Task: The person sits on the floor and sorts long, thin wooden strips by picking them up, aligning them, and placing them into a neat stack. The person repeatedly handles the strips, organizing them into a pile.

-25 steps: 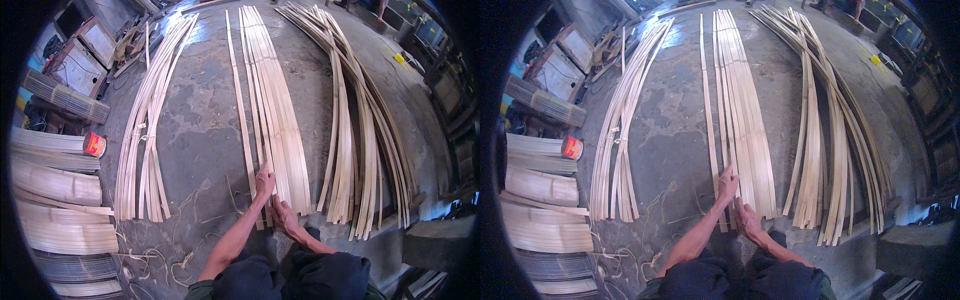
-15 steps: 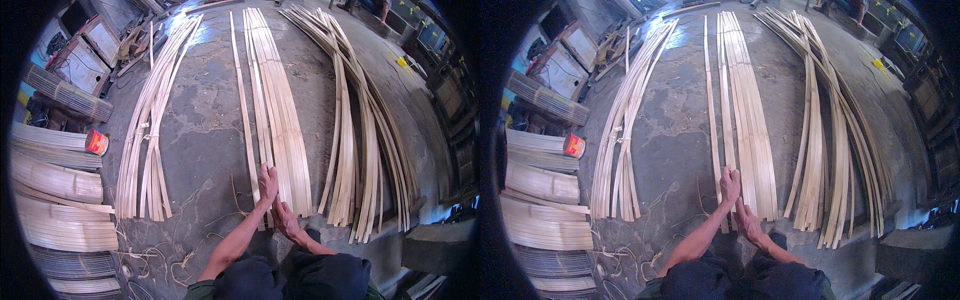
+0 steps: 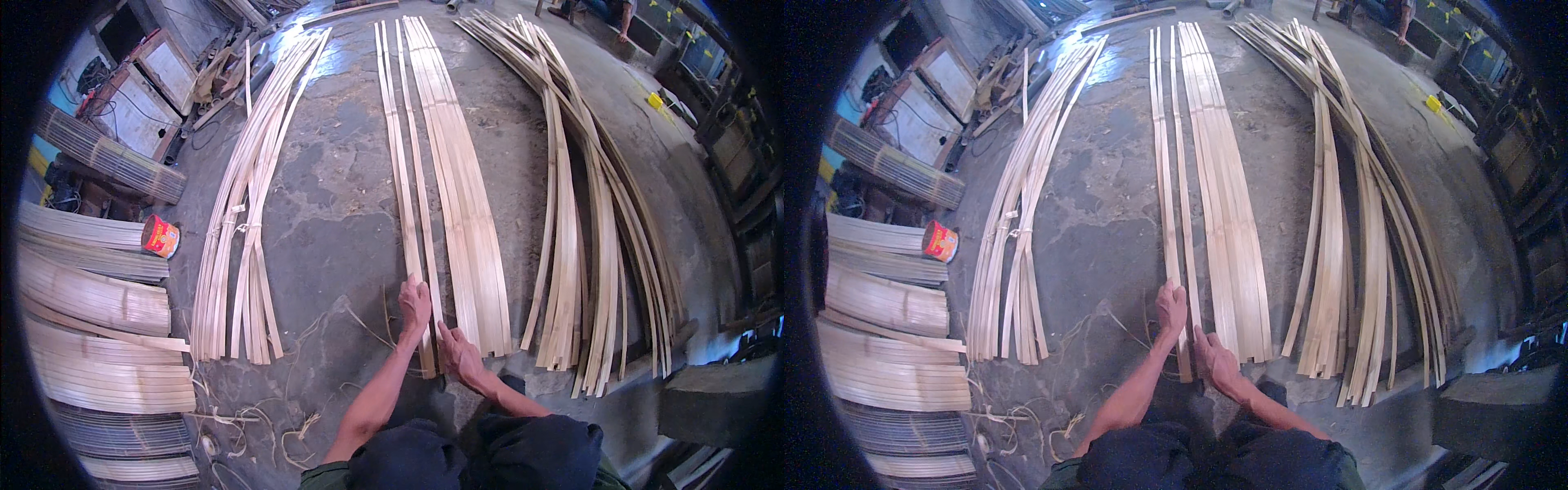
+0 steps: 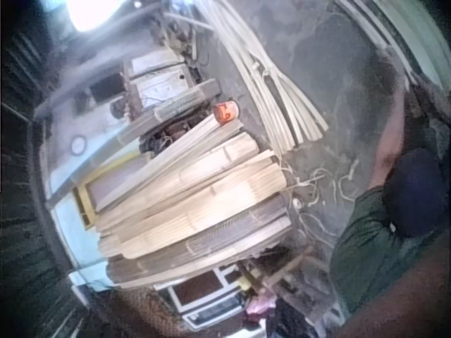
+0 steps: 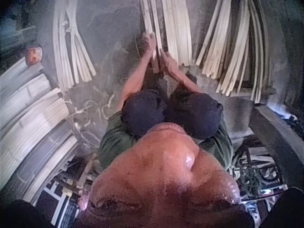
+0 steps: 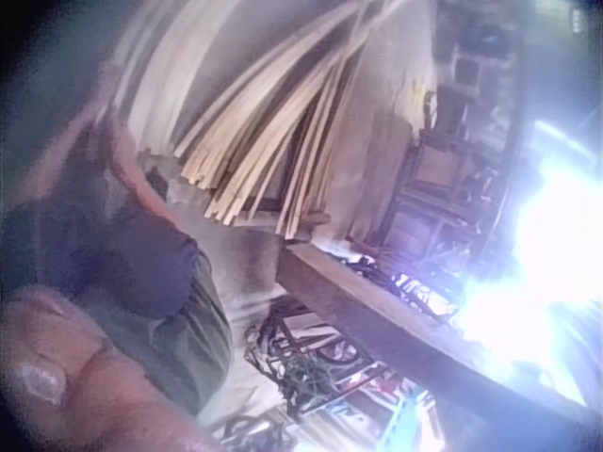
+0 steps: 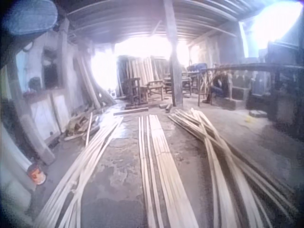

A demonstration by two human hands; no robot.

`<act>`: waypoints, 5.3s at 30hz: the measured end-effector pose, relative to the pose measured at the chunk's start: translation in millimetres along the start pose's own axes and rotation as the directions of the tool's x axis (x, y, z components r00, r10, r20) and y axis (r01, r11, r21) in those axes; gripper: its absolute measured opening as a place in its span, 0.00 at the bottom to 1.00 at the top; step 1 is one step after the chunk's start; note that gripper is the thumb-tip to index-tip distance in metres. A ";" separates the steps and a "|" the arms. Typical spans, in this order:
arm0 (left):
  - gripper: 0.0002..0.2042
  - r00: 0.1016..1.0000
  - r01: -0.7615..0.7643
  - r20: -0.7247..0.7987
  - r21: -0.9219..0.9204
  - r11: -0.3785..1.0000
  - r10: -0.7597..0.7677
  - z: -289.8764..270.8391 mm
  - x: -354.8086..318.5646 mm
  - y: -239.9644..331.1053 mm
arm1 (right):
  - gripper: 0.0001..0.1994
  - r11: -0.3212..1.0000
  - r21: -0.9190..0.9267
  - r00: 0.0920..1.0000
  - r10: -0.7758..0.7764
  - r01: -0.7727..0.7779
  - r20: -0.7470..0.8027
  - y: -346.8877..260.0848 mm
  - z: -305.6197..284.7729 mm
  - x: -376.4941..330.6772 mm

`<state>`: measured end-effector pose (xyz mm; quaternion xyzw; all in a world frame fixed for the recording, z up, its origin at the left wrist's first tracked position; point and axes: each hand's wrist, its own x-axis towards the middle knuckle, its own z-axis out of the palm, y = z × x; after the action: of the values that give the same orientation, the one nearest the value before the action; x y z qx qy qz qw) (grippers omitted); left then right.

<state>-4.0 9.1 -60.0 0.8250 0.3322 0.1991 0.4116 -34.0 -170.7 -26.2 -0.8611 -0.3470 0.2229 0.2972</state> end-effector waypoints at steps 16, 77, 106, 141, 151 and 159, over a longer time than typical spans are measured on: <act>0.28 0.925 0.119 0.378 -0.198 0.973 -0.036 2.3 11.9 50.8 | 0.35 0.859 0.476 0.956 -0.048 0.187 -0.289 -6.9 -5.8 14.6; 0.12 0.996 -0.034 -0.082 -0.119 0.992 0.024 -35.1 18.6 48.1 | 0.25 0.849 0.508 0.948 0.266 -0.143 -0.177 -41.2 -17.3 -5.8; 0.19 0.992 0.033 0.124 0.015 0.999 -0.035 -11.7 -16.9 14.5 | 0.29 0.984 0.165 0.984 -0.042 0.071 -0.171 0.8 9.2 4.0; 0.32 0.936 -0.088 0.350 0.306 0.948 -0.026 -23.3 -4.2 16.3 | 0.31 0.987 -0.159 0.974 0.048 -0.013 0.219 -6.8 -13.2 -47.7; 0.29 0.930 -0.110 0.368 0.276 0.955 0.001 -74.2 -64.0 -7.8 | 0.22 0.987 -0.027 0.869 -0.127 0.159 0.478 17.3 -13.5 -98.2; 0.31 0.938 -0.227 0.345 0.503 0.834 0.047 -118.5 -101.9 4.1 | 0.14 0.935 0.354 0.829 -0.207 0.012 0.520 22.8 -17.4 -99.3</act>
<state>-145.0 -0.5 6.6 0.9496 0.2431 -0.0079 0.1975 -78.6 -262.7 -11.2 -0.6754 -0.4238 0.4985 0.3401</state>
